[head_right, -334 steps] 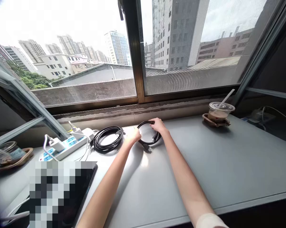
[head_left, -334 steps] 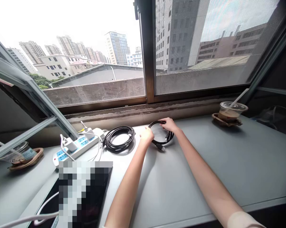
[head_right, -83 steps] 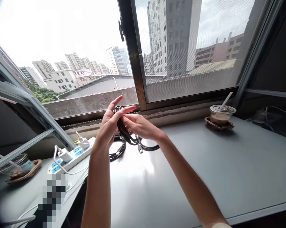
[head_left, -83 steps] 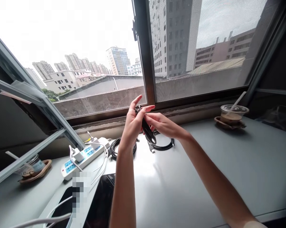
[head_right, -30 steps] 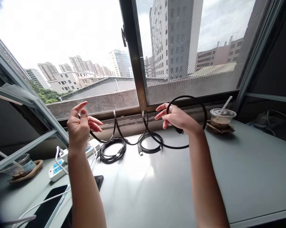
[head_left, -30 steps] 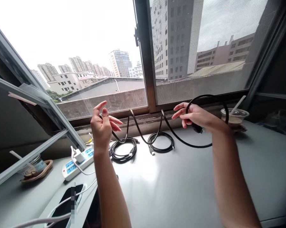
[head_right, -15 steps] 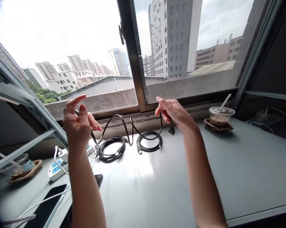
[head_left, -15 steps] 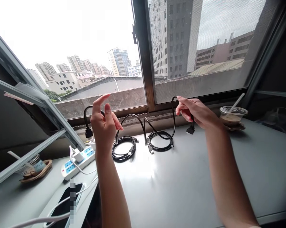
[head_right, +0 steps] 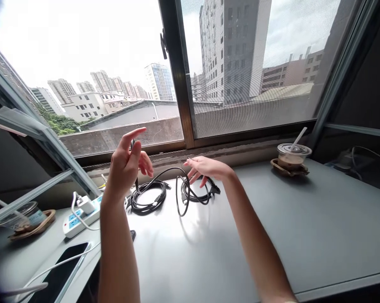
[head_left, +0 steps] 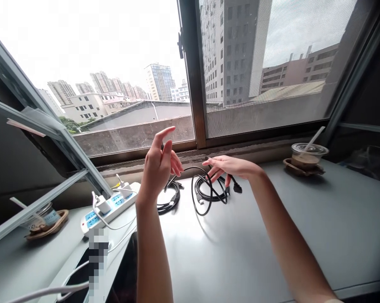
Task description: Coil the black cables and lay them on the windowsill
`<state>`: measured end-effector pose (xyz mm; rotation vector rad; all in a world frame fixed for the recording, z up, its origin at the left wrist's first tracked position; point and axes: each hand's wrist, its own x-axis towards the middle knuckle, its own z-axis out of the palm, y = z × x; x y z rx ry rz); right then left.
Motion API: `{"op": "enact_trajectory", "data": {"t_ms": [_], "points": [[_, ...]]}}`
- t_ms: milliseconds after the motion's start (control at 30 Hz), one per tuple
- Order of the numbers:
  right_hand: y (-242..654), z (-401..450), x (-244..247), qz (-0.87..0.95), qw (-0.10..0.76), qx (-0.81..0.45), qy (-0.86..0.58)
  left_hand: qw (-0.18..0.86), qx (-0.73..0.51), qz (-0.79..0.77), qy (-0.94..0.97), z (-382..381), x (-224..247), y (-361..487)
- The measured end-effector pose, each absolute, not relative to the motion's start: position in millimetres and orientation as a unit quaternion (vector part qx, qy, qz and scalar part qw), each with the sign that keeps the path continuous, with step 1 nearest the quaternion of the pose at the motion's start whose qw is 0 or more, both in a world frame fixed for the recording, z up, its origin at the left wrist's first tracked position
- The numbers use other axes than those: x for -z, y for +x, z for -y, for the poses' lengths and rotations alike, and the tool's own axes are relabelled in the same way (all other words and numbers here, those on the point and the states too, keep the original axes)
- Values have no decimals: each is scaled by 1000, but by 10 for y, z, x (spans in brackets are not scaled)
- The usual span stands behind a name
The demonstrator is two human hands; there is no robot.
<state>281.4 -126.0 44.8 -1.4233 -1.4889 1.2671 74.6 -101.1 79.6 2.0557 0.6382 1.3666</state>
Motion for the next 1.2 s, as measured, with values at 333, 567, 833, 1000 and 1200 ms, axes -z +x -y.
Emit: {"op": "enact_trajectory", "data": {"t_ms": [333, 567, 833, 1000, 1200], "points": [[2847, 1241, -475, 644, 410, -433, -480, 222, -599, -210, 740, 1303, -879, 857], [2912, 1259, -532, 540, 565, -451, -430, 184, -623, -230, 725, 1378, -956, 697], [2777, 1328, -615, 487, 616, -450, -426, 187, -627, -195, 731, 1361, -926, 765], [2675, 1373, -632, 525, 611, -406, -432, 207, -604, -154, 754, 1310, -891, 801], [2608, 1538, -722, 566, 579, -401, -428, 248, -574, -153, 765, 1290, -873, 875]]}}
